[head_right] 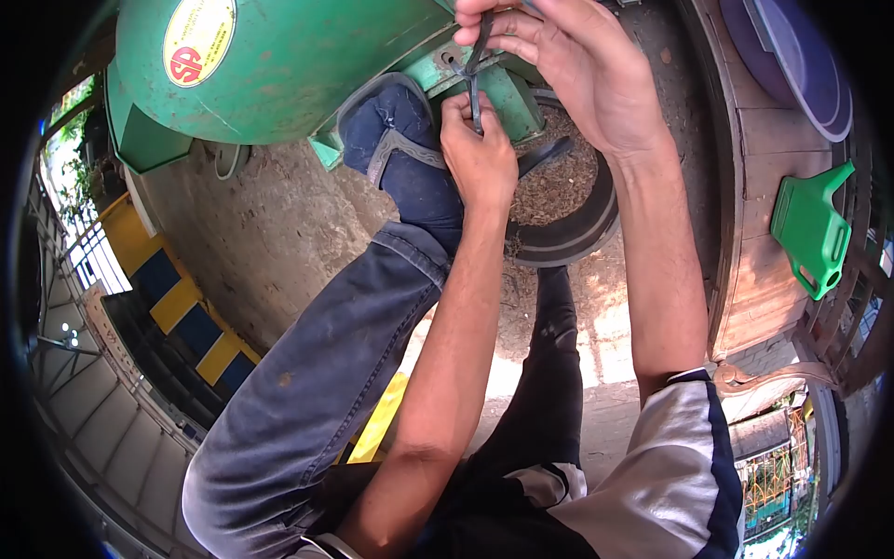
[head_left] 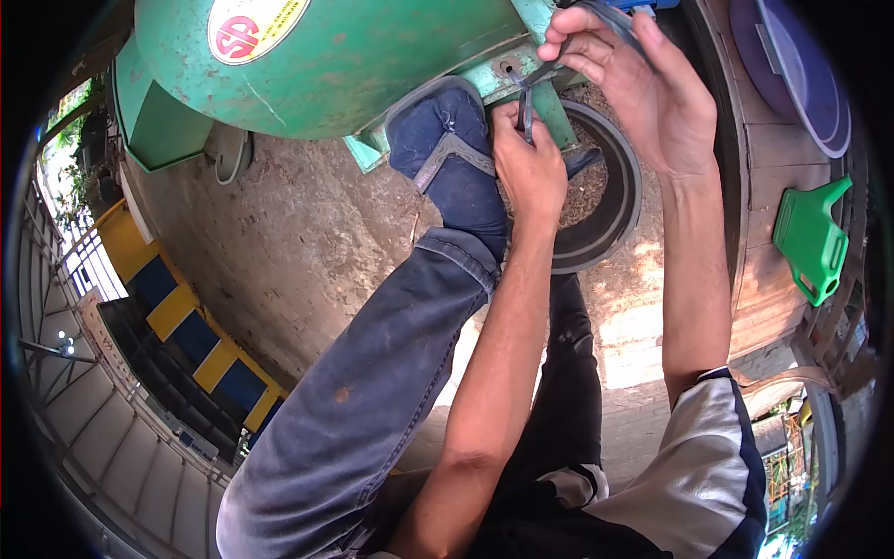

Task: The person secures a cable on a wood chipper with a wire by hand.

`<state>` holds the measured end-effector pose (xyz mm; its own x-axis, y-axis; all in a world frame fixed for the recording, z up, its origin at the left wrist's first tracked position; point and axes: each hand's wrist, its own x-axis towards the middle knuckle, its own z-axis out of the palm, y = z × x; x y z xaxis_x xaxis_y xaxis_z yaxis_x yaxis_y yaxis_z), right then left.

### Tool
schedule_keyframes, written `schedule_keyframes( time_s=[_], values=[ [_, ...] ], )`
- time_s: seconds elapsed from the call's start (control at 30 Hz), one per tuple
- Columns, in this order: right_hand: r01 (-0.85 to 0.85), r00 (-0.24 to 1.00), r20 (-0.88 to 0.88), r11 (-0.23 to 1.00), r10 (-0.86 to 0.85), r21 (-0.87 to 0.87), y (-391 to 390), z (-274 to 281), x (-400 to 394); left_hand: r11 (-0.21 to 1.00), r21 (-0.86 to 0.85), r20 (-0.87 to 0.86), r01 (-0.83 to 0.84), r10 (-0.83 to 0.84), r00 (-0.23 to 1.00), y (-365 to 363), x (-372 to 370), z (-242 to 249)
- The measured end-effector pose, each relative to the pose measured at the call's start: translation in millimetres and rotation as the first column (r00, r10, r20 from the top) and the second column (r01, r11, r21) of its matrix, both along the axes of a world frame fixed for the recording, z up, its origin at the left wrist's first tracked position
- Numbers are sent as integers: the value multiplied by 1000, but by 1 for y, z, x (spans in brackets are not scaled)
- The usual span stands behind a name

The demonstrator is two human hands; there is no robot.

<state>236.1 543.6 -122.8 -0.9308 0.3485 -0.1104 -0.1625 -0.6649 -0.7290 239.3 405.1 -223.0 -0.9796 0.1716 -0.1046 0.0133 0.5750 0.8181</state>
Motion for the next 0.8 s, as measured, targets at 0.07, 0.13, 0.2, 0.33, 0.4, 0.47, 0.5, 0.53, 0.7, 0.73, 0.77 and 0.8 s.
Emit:
schedule_keyframes(
  time_s=[0.07,0.13,0.2,0.33,0.4,0.47,0.5,0.53,0.7,0.73,0.77,0.8],
  values=[
    [-98,988,-130,991,86,-90,14,-37,5,987,137,63,-80,72,995,0,6,-4],
    [-110,980,-177,989,92,-95,15,-33,4,964,209,188,-164,125,974,-1,12,-7],
    [-31,996,-80,1000,31,2,15,-23,4,927,279,310,-249,158,937,0,16,-11],
    [22,999,37,979,-30,201,18,-32,1,923,275,263,-269,197,945,1,19,-14],
    [9,1000,23,975,-14,221,17,-34,4,926,274,240,-260,196,951,3,19,-11],
    [-6,1000,9,972,4,237,14,-34,7,920,261,295,-291,211,932,3,20,-3],
    [-18,999,33,959,9,283,11,-32,9,921,259,294,-290,211,932,2,19,-2],
    [-33,998,57,944,14,328,9,-31,11,931,220,301,-292,220,928,1,18,-1],
    [-135,989,119,887,92,441,18,-39,21,946,138,333,-294,235,913,-1,18,0],
    [-203,977,153,851,146,484,21,-44,23,945,141,319,-296,240,917,-1,18,0],
    [-203,977,152,851,147,484,18,-49,25,943,144,304,-299,245,921,0,18,-1],
    [-153,985,146,834,88,530,14,-51,25,943,144,302,-299,246,921,0,19,-2]
  ],
)
